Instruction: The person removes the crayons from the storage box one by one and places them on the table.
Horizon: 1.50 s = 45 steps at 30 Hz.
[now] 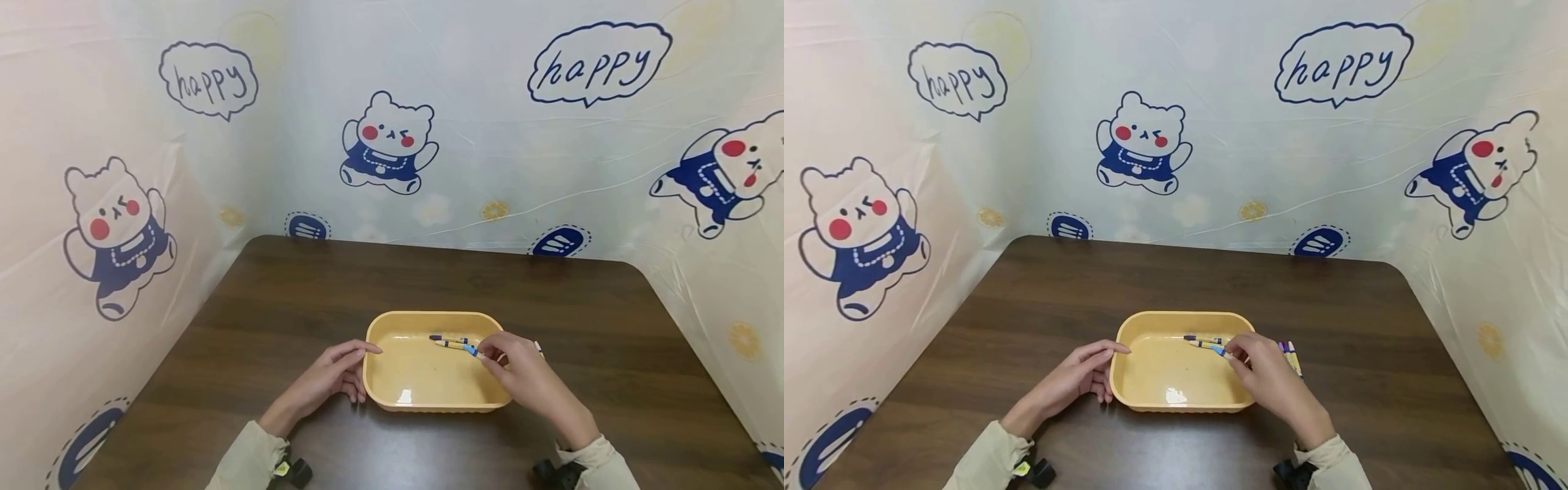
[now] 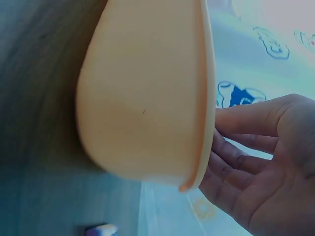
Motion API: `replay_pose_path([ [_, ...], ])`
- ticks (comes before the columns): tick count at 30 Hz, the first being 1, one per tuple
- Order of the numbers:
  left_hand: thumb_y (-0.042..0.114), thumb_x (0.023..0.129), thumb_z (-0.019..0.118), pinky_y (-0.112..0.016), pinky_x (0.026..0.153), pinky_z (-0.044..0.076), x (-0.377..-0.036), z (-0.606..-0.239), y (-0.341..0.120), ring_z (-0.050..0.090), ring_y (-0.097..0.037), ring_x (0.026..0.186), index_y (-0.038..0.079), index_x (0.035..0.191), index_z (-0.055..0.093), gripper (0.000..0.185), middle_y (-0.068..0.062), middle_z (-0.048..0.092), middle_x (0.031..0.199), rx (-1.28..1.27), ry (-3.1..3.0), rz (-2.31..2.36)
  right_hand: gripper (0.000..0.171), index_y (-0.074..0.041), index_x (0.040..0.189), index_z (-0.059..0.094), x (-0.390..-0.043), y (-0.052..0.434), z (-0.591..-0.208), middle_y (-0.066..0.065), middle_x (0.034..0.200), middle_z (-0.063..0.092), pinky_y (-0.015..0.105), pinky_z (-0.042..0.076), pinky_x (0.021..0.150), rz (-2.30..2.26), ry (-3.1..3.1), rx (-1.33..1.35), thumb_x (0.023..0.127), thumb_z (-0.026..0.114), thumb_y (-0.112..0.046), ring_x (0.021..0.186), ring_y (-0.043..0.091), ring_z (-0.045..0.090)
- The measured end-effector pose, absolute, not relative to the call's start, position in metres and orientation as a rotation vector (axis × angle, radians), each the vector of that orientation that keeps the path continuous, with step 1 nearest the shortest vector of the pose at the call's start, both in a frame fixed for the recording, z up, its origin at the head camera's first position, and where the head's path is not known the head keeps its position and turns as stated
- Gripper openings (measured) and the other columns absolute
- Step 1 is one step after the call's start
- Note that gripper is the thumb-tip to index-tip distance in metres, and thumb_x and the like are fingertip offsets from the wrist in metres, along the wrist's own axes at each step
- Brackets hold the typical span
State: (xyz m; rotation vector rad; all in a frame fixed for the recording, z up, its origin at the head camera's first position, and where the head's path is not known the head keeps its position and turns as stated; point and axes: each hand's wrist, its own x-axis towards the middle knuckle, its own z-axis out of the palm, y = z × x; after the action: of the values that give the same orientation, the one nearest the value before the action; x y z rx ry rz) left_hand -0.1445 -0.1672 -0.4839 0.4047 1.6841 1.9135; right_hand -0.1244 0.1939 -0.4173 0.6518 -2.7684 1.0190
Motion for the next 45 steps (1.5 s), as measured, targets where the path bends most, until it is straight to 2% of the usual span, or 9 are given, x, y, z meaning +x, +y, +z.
replay_pose_path([
  [5,0.032,0.108,0.043,-0.031,0.059,0.056,-0.145,-0.486,-0.168,0.068,-0.022,0.067,-0.005,0.140,0.045,0.049,-0.012,0.068,0.080,0.424,1.672,1.917,0.012,-0.008,0.093,0.072,-0.124,0.211,-0.415,-0.003,0.086,0.066,0.026,0.055,0.065,1.059,-2.713,0.575,0.086,0.075,0.001,0.076,0.007,0.062],
  [12,0.031,0.108,0.042,-0.031,0.058,0.056,-0.145,-0.486,-0.168,0.068,-0.022,0.066,-0.006,0.140,0.044,0.049,-0.012,0.068,0.079,0.425,1.672,1.927,0.010,-0.008,0.098,0.071,-0.129,0.248,-0.410,0.000,0.087,0.067,0.024,0.056,0.068,0.967,-2.677,0.333,0.089,0.075,-0.006,0.077,0.013,0.064],
  [17,0.031,0.108,0.043,-0.031,0.058,0.056,-0.145,-0.485,-0.168,0.068,-0.022,0.067,-0.006,0.140,0.044,0.049,-0.011,0.068,0.079,0.427,1.674,1.921,0.010,-0.005,0.099,0.071,-0.131,0.277,-0.422,0.003,0.086,0.069,0.020,0.053,0.064,0.926,-2.694,0.169,0.090,0.074,-0.009,0.076,0.016,0.064],
  [23,0.031,0.108,0.043,-0.031,0.058,0.056,-0.144,-0.485,-0.168,0.068,-0.022,0.066,-0.006,0.140,0.045,0.049,-0.012,0.067,0.078,0.415,1.685,1.920,0.013,0.000,0.098,0.071,-0.135,0.299,-0.446,0.007,0.084,0.070,0.025,0.050,0.057,0.970,-2.825,0.031,0.090,0.072,-0.010,0.073,0.018,0.064],
  [30,0.030,0.109,0.042,-0.032,0.059,0.056,-0.145,-0.486,-0.167,0.068,-0.022,0.066,-0.006,0.140,0.044,0.048,-0.012,0.068,0.079,0.427,1.694,1.912,0.015,0.003,0.098,0.071,-0.139,0.308,-0.466,0.007,0.083,0.069,0.030,0.049,0.057,1.001,-2.980,-0.026,0.089,0.070,-0.010,0.070,0.017,0.058],
  [45,0.033,0.108,0.044,-0.032,0.059,0.056,-0.146,-0.484,-0.167,0.068,-0.023,0.067,-0.004,0.140,0.046,0.049,-0.012,0.068,0.080,0.395,1.704,1.902,0.019,0.004,0.107,0.070,-0.139,0.306,-0.468,0.012,0.093,0.069,0.030,0.050,0.063,1.051,-2.964,-0.013,0.093,0.065,-0.008,0.082,0.023,0.063],
])
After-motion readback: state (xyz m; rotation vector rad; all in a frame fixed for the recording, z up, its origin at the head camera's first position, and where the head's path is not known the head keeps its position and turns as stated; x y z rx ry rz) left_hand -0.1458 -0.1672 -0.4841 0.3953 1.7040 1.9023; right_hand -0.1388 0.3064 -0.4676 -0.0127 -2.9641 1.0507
